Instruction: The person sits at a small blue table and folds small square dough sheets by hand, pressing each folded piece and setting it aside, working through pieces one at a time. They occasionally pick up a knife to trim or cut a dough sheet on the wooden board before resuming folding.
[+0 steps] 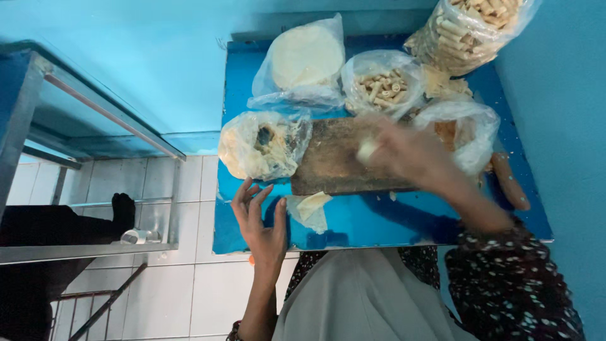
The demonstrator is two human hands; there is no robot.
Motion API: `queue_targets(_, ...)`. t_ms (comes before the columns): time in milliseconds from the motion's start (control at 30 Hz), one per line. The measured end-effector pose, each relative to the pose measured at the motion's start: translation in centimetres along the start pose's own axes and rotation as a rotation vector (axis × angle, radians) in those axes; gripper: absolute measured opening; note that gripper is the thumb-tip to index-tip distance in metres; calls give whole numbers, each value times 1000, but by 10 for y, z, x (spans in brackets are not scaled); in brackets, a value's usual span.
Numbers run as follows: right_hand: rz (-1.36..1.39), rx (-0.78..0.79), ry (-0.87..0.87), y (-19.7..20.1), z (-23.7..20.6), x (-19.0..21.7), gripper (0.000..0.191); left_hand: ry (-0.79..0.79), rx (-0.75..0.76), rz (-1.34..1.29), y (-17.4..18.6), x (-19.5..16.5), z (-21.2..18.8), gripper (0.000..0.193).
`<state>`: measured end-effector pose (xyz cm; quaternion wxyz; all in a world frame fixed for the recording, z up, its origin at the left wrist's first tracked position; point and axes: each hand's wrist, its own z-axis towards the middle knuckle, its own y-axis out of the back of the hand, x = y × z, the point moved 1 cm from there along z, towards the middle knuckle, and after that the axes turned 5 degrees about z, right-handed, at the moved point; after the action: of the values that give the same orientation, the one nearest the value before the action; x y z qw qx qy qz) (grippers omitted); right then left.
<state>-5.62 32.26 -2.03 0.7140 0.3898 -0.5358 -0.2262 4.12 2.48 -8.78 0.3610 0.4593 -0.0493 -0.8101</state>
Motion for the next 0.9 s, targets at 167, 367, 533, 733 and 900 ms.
queue_targets(167,-24,96,-73,-2,13,3,71,51,-5,4,5,2,0,29)
queue_targets(367,298,64,-109,49,5,-15,69,-12,58,-143,-2,-14,14,25)
queue_targets(533,648,346,17,50,5,-2,67,-184,292,-167,-5,-40,35,30)
queue_targets(733,665,451,138,32,1,25,66,414,787,-866,-68,-52,30,50)
queue_targets(900,594,448,139,23,10,26,66,394,580,-580,-91,-38,22,42)
